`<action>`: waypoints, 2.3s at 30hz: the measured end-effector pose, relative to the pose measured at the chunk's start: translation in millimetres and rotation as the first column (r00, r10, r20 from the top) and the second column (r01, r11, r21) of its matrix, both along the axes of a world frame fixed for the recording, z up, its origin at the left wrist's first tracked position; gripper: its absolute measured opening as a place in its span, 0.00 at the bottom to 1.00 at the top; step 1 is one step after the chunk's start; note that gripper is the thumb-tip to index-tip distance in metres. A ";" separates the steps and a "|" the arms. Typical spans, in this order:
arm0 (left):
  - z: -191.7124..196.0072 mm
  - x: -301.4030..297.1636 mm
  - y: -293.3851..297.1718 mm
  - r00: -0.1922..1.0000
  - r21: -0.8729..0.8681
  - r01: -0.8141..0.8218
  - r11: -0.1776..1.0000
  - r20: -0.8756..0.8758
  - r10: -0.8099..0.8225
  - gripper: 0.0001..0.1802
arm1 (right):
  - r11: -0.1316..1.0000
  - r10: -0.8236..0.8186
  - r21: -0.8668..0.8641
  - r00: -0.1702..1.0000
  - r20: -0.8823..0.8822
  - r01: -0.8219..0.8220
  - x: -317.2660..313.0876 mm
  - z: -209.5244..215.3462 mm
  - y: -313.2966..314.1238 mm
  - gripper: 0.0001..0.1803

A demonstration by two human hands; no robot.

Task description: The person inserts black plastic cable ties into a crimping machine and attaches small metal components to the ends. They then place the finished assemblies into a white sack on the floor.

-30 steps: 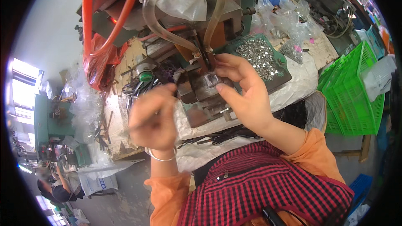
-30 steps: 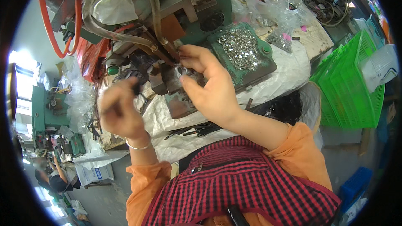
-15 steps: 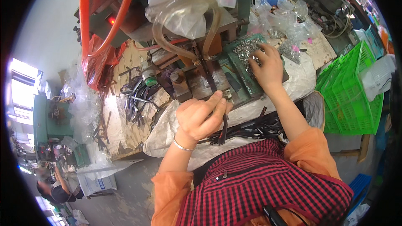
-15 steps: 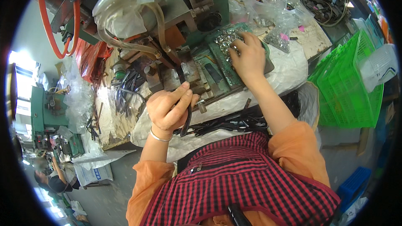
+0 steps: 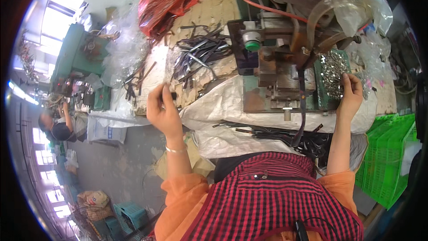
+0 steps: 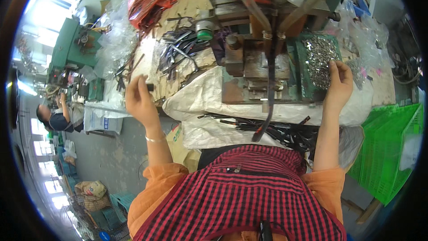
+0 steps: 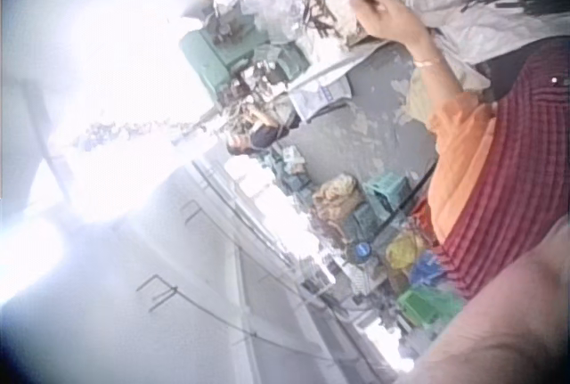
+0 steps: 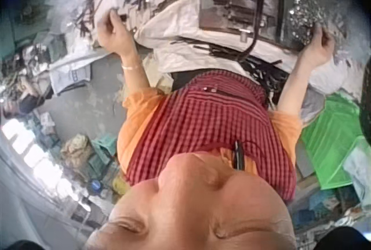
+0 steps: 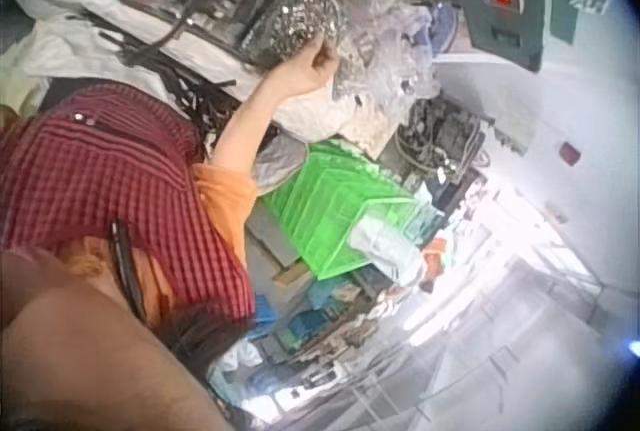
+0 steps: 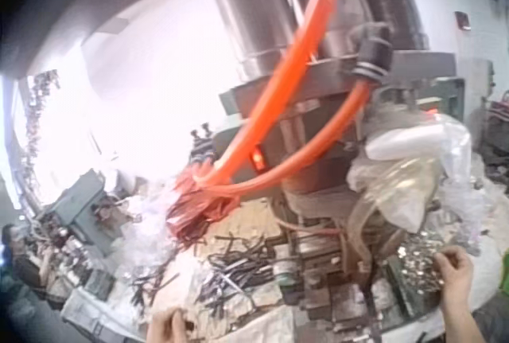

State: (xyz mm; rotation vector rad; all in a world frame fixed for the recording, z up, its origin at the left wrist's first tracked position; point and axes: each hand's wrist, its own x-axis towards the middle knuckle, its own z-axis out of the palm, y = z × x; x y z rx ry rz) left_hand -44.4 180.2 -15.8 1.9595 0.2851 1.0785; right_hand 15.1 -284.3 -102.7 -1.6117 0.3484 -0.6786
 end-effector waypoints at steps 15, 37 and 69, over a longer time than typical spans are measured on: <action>-34.2 71.9 33.4 0.955 0.534 0.128 0.836 -0.294 0.041 0.07 | 0.963 -0.141 -0.247 0.984 -0.106 0.111 -73.8 20.8 -39.3 0.10; 82.7 48.2 -121.4 0.570 0.017 0.775 0.631 0.413 -0.711 0.03 | 0.812 0.444 0.312 0.869 0.219 -0.493 -10.7 120.0 142.9 0.23; 23.8 7.4 -71.5 0.920 0.367 0.197 0.909 0.251 -0.300 0.10 | 0.976 -0.013 0.219 0.999 0.044 0.003 -9.9 -8.9 -39.8 0.20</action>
